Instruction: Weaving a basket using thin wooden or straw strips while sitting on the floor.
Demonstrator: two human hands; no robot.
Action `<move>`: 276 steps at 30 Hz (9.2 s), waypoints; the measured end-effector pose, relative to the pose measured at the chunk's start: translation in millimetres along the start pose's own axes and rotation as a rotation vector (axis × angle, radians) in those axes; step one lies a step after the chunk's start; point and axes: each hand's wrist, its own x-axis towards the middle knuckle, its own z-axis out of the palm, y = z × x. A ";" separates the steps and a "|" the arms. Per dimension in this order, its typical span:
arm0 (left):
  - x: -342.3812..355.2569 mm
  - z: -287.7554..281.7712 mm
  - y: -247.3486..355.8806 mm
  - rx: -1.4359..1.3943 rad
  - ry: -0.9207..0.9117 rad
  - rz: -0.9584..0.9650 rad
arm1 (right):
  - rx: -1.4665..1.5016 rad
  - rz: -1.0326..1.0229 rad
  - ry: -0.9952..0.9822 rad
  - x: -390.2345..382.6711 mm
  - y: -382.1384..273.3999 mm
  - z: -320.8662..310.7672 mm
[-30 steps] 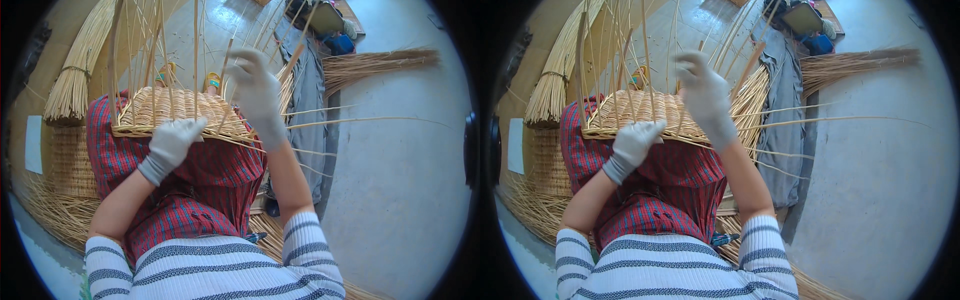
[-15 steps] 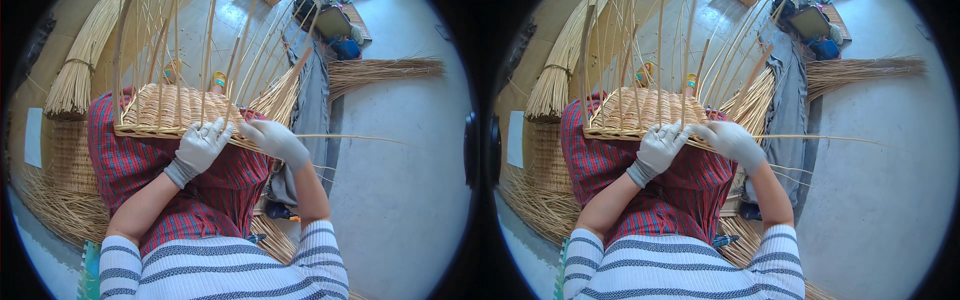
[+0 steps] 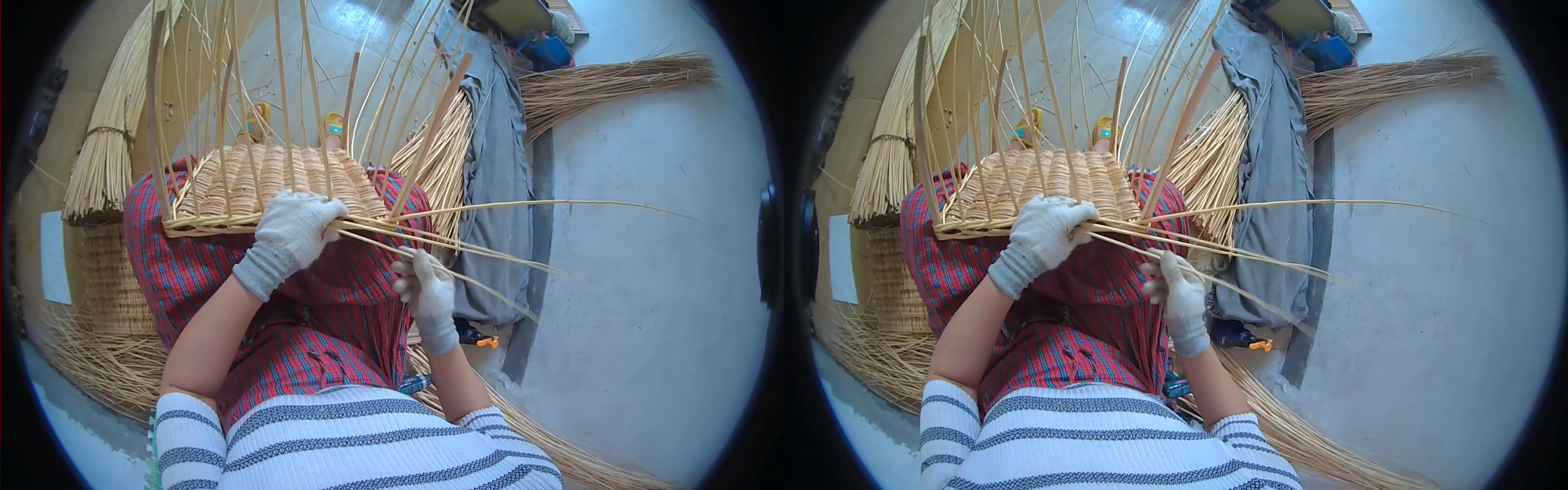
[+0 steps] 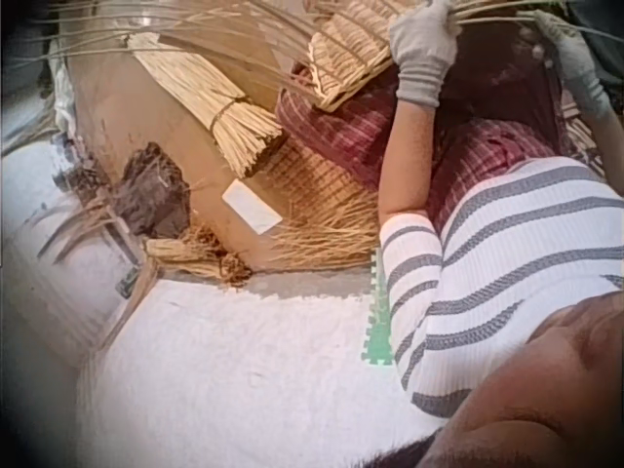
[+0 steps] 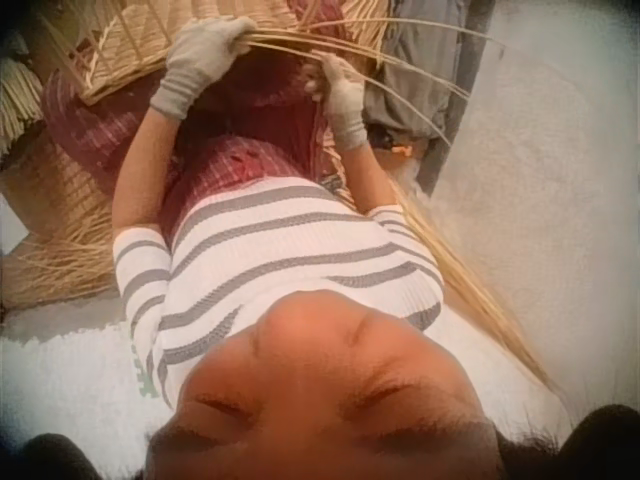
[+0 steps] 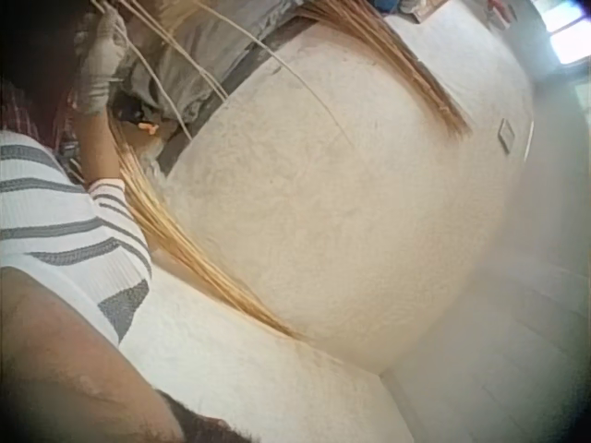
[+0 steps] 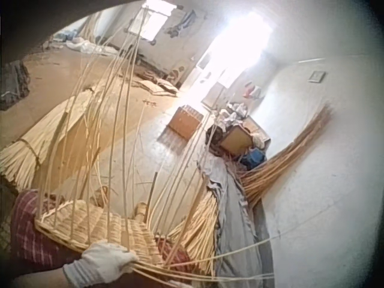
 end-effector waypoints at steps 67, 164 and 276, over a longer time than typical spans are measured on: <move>-28.7 -37.9 49.5 0.244 0.475 -0.023 | -1.405 -1.444 -0.309 59.2 -70.4 58.2; -171.3 -38.4 -106.0 -1.362 0.273 -0.772 | -0.408 -1.339 -0.385 89.1 -83.9 185.4; -131.0 14.2 -40.3 0.253 0.190 -0.413 | -0.823 -0.609 -0.704 70.8 -36.4 325.0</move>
